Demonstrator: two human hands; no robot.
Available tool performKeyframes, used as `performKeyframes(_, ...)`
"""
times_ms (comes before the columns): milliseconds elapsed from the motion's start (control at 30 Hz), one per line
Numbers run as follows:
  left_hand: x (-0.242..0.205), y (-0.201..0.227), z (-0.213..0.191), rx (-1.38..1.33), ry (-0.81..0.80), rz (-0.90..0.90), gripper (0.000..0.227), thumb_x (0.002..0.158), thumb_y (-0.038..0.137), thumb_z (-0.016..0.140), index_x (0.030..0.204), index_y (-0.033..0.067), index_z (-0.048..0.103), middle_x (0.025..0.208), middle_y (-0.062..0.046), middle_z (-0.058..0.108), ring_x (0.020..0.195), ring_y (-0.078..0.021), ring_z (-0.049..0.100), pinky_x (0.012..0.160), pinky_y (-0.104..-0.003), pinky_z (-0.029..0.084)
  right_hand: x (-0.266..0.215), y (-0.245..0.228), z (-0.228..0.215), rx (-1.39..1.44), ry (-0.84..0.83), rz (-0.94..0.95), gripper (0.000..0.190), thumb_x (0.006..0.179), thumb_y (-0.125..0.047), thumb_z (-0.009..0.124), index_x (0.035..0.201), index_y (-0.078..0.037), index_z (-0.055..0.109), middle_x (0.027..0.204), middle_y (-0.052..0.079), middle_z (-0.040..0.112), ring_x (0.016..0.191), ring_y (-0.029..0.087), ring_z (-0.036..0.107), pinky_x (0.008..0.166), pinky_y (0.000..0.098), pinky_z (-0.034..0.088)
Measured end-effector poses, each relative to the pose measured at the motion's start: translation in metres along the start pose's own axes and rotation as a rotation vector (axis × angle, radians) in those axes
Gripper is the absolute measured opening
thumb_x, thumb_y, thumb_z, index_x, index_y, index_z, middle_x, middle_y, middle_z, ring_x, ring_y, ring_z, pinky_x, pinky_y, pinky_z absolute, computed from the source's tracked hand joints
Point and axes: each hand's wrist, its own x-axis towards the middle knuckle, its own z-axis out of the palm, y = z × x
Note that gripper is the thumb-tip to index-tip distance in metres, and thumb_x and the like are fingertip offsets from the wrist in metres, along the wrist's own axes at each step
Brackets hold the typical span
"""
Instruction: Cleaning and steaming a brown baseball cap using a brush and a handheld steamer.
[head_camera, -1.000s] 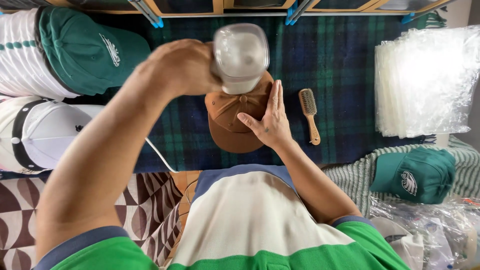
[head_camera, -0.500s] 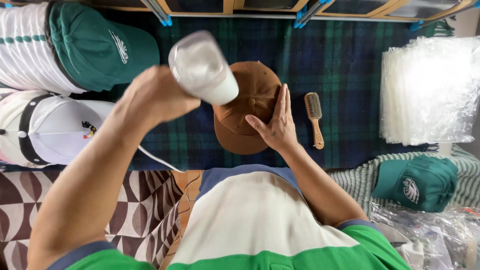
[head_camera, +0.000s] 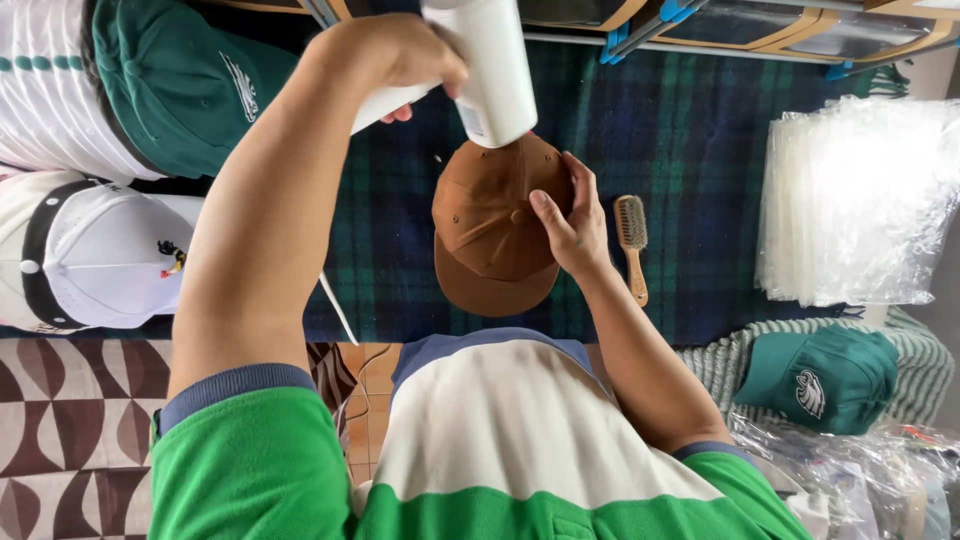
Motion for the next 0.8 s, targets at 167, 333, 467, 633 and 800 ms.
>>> performKeyframes(167, -0.018, -0.079, 0.013, -0.338, -0.088, -0.229, 0.036, 0.072, 0.034, 0.076, 0.084, 0.0033, 0.062, 0.064, -0.012, 0.057, 0.055, -0.0284, 0.063, 0.048, -0.041, 0.054, 0.002, 0.000, 0.000, -0.018, 0.018, 0.027, 0.075, 0.098, -0.058, 0.067, 0.156, -0.017, 0.043, 0.150, 0.020, 0.052, 0.138, 0.041, 0.052, 0.112, 0.0499, 0.044)
performKeyframes(333, -0.030, -0.168, 0.066, -0.703, -0.043, -0.314, 0.024, 0.074, 0.021, 0.078, 0.074, 0.0026, 0.064, 0.060, -0.012, 0.057, 0.050, -0.0295, 0.061, 0.048, -0.046, 0.054, 0.001, 0.007, 0.003, -0.003, 0.026, 0.004, 0.074, 0.100, -0.054, 0.067, 0.157, -0.015, 0.042, 0.153, 0.022, 0.048, 0.141, 0.042, 0.047, 0.116, 0.0515, 0.039)
performKeyframes(467, -0.099, -0.150, 0.061, -0.683, 0.045, -0.033, 0.038, 0.075, 0.017, 0.076, 0.103, -0.0056, 0.064, 0.061, -0.018, 0.055, 0.044, -0.0309, 0.059, 0.043, -0.049, 0.055, 0.000, 0.014, 0.011, -0.036, 0.051, -0.105, 0.069, 0.103, -0.049, 0.065, 0.156, -0.011, 0.044, 0.152, 0.021, 0.049, 0.142, 0.041, 0.047, 0.118, 0.0512, 0.038)
performKeyframes(633, -0.139, -0.051, 0.051, -0.295, 0.158, 0.023, 0.051, 0.073, 0.026, 0.075, 0.114, -0.0027, 0.067, 0.075, -0.019, 0.062, 0.062, -0.0366, 0.065, 0.056, -0.051, 0.055, 0.006, 0.012, 0.005, -0.149, 0.066, -0.242, 0.065, 0.103, -0.040, 0.069, 0.153, -0.003, 0.047, 0.146, 0.025, 0.051, 0.139, 0.046, 0.047, 0.116, 0.0538, 0.038)
performKeyframes(800, -0.163, -0.014, 0.065, 0.342, 0.301, 0.086, 0.059, 0.074, 0.048, 0.067, 0.116, 0.0062, 0.064, 0.098, -0.018, 0.070, 0.094, -0.0441, 0.070, 0.080, -0.055, 0.055, 0.031, -0.007, 0.006, -0.244, -0.005, -0.251, 0.051, 0.108, -0.045, 0.062, 0.150, -0.016, 0.055, 0.138, 0.012, 0.062, 0.131, 0.035, 0.059, 0.107, 0.0486, 0.049)
